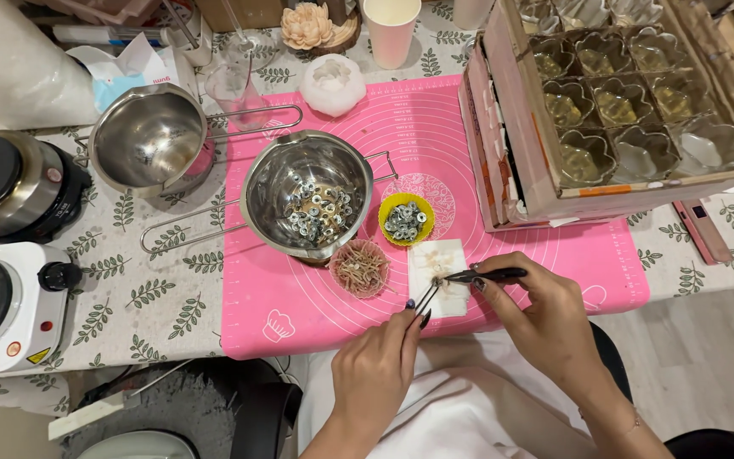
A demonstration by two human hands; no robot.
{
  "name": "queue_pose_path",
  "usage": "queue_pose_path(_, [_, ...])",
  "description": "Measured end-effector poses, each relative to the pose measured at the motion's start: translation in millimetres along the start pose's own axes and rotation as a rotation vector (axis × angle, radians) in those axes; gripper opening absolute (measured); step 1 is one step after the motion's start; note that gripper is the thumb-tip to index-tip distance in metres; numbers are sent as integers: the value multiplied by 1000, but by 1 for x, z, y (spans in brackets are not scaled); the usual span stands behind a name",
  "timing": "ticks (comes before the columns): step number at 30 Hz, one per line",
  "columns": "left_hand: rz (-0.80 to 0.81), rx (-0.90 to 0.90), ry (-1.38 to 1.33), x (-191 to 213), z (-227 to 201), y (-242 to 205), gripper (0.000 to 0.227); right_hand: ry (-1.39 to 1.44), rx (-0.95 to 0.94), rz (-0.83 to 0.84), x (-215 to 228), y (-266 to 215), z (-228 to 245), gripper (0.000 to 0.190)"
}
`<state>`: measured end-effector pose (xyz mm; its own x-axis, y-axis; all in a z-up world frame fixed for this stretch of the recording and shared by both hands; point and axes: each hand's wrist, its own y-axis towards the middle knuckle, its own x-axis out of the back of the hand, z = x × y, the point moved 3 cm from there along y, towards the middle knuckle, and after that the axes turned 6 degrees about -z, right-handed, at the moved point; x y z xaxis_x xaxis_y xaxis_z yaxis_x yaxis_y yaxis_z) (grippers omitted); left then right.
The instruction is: Using tweezers to pick up small metal wick tabs and placing them on wicks or cleaning them.
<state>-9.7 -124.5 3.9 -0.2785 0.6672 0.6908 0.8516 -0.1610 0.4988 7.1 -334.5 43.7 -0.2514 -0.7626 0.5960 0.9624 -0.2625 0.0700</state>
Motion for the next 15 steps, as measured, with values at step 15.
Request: queue_pose_path(15, [73,103,-37,-2,9,2,13,156,267,-143,2,0,7,20])
